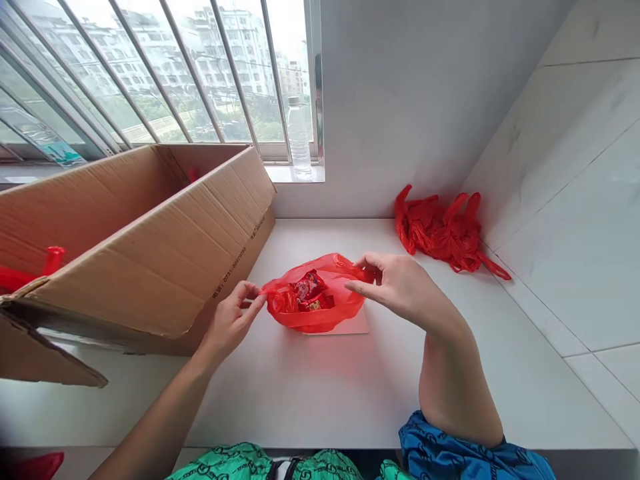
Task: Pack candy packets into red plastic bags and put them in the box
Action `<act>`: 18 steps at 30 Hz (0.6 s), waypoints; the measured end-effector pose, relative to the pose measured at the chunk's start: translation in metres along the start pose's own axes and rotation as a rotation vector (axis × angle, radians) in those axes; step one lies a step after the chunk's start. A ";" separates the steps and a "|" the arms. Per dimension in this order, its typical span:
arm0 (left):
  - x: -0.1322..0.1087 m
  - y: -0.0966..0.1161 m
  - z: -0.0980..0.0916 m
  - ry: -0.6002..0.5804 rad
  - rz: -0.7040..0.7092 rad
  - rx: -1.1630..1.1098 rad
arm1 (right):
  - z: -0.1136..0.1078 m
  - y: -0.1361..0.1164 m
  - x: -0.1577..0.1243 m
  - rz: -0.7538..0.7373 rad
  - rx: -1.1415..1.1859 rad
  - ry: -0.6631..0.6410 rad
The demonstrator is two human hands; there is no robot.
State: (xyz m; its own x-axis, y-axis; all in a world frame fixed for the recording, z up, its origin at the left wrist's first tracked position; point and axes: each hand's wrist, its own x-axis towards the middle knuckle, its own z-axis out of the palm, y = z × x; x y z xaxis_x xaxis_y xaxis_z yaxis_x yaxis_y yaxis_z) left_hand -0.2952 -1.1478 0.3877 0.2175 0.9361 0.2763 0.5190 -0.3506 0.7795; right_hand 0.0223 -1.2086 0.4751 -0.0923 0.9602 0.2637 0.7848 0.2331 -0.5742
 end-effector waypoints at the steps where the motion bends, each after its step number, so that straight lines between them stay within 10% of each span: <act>1: 0.003 0.007 0.002 0.051 0.026 -0.159 | -0.001 -0.001 0.002 0.001 0.004 -0.022; 4: 0.021 0.030 0.009 0.111 0.041 -0.582 | 0.001 -0.002 0.012 -0.029 0.101 0.064; 10: 0.081 0.069 0.019 0.192 -0.041 -1.103 | 0.008 0.003 0.032 -0.179 0.556 0.674; 18: 0.103 0.075 -0.004 -0.016 0.036 -0.979 | 0.025 0.012 0.057 -0.190 1.261 0.655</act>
State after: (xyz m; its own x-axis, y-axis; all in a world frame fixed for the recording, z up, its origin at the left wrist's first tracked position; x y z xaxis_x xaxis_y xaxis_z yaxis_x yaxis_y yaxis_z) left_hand -0.2366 -1.0781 0.4769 0.2347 0.9224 0.3067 -0.4016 -0.1953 0.8947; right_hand 0.0116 -1.1474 0.4637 0.4341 0.7375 0.5173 -0.2970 0.6593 -0.6907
